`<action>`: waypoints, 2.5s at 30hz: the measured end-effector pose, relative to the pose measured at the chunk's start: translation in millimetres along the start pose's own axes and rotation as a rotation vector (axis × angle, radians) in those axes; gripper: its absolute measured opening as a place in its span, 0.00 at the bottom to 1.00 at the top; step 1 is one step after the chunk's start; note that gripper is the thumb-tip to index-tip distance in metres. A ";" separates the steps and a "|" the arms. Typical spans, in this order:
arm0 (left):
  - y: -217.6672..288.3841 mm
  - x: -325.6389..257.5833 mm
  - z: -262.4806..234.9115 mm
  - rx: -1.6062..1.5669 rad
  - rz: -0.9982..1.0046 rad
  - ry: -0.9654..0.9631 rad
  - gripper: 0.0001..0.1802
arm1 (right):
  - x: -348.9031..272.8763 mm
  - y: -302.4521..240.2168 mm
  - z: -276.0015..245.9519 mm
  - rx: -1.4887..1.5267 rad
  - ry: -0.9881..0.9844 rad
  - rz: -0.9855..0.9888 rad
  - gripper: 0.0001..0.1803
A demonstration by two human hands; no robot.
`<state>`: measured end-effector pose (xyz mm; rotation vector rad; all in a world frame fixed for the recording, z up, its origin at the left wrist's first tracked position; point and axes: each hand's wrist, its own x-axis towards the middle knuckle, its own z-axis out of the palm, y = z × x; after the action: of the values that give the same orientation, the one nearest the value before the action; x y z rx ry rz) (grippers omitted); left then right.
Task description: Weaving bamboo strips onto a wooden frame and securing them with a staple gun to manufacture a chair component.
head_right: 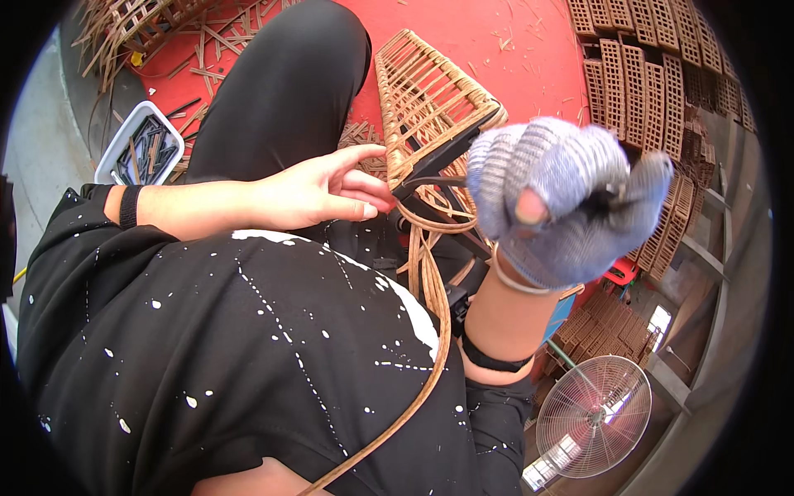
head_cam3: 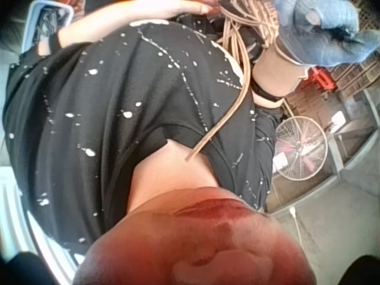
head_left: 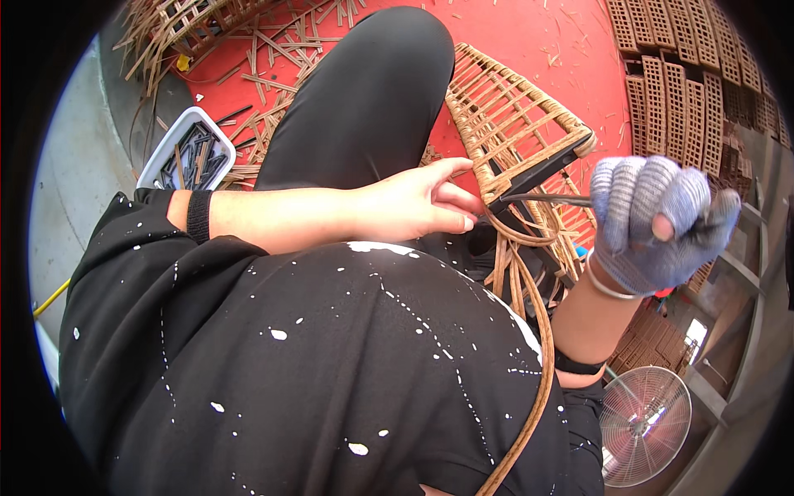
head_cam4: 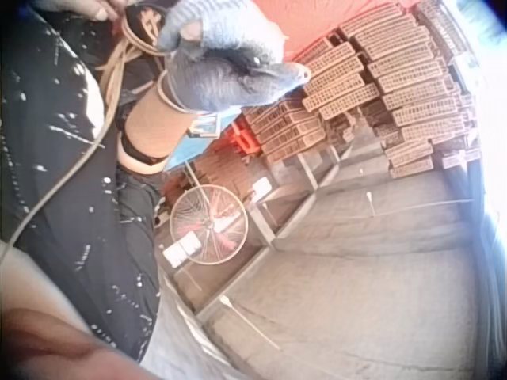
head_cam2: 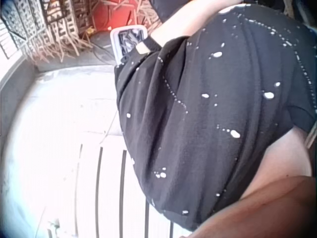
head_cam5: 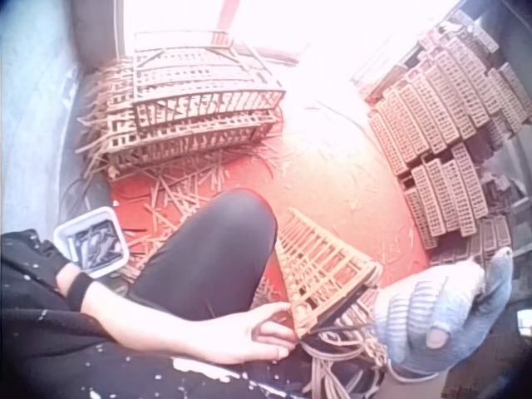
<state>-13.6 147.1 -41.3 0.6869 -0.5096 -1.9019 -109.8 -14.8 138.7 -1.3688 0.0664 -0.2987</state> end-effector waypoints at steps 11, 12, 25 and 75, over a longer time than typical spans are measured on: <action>3.4 -1.7 2.8 -0.043 0.089 -0.027 0.46 | 3.7 21.3 -40.3 0.211 0.733 0.043 0.27; 3.6 -2.0 2.8 -0.046 0.086 -0.024 0.46 | 5.4 26.9 -45.3 0.120 0.721 0.026 0.28; 1.1 -2.0 3.1 -0.055 0.095 -0.011 0.45 | 21.3 45.6 -52.4 -0.338 0.956 -0.119 0.24; 1.3 -1.2 2.6 0.005 0.060 0.050 0.45 | -50.4 61.6 -60.2 0.055 1.507 0.054 0.24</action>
<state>-14.1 147.9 -38.2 0.7132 -0.4981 -1.8235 -160.9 -49.3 60.1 -0.8146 1.3151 -1.2118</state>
